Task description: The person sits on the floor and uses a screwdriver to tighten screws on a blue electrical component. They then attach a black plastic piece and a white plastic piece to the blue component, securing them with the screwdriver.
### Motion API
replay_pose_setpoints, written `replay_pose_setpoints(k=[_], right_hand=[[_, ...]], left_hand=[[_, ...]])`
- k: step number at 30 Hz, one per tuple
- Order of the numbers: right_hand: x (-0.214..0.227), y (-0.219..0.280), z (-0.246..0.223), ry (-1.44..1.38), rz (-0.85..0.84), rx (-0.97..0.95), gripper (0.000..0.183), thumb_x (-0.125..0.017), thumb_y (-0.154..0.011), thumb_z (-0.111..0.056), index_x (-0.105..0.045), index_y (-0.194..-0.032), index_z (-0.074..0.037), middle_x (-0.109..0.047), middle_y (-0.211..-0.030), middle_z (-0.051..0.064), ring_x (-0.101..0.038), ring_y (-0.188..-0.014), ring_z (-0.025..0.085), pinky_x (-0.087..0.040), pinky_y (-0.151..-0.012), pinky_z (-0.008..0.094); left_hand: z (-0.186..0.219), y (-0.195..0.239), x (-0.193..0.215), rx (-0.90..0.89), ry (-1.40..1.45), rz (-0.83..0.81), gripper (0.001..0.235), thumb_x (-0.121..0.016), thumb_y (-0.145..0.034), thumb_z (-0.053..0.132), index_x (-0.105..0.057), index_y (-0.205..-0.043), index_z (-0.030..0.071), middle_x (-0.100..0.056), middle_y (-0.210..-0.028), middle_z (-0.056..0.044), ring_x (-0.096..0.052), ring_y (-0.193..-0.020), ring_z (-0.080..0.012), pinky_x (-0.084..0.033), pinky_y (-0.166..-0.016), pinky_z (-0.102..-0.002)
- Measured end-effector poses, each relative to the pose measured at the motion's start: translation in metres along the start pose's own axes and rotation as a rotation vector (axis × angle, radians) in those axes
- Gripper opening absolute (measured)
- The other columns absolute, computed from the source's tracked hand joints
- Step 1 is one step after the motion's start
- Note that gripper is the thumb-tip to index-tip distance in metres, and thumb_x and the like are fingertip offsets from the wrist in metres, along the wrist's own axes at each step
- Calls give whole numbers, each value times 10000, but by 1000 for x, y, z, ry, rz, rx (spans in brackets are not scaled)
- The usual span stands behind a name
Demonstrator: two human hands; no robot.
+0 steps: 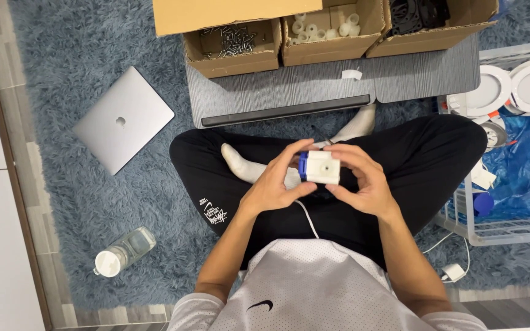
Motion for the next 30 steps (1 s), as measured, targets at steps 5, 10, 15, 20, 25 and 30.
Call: replay_pose_setpoints(k=[5,10,15,20,25,30], right_hand=[[-3,-7,-13,31,-34,115,584,-893,-772,76,-695,-1322,59,-630,-1457,362,-710,-1283,434,-598,-1056,505],[-5,-1,8,-140,-102,-112,1054,-852,-893,-383,-283,-1678,30,-395,-1701,303,-537,-1462,391,-540,-1114,535],[1,15,40,-128,-50,-230,735,-694,-991,-317,-458,-1562,82,-623,-1495,262,-704,-1215,340,-653,-907,467],[-10,-8,1,-75,-46,-101,603,-834,-894,-35,-596,-1434,89,-614,-1471,238,-723,-1250,359,-650,-966,461],[-13,-15,-12,72,-78,91,490,-903,-819,11,-741,-1279,49,-584,-1468,319,-706,-1272,412,-583,-1070,534],[-15,-12,-13,40,-79,99,531,-886,-826,23,-697,-1323,17,-540,-1520,330,-632,-1375,463,-516,-1149,578]], left_hand=[[-4,2,0,61,19,6,652,-805,-1006,229,-549,-1570,25,-707,-1276,-187,-719,-1103,-276,-623,-969,-457],[7,-2,2,-4,-10,55,770,-943,-885,198,-571,-1540,42,-686,-1312,-162,-711,-1117,-251,-615,-997,-405],[13,0,2,-20,-44,34,800,-969,-854,196,-582,-1542,62,-648,-1435,-147,-681,-1260,-281,-591,-1064,-415],[4,3,1,63,32,16,863,-943,-892,231,-495,-1604,40,-590,-1497,-198,-663,-1297,-328,-586,-1074,-465],[-5,7,2,254,149,-65,649,-613,-1107,387,-445,-1635,49,-683,-1238,-316,-772,-1036,-370,-676,-882,-486],[5,4,1,216,151,-32,539,-675,-1069,224,-534,-1546,15,-711,-1171,-257,-779,-986,-303,-674,-861,-436]])
Point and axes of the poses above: each hand's wrist, its own y-axis away from the middle knuckle, its own x-axis out of the back of the hand, z = x × y, the point moved 3 cm from there along -y, towards the middle knuckle
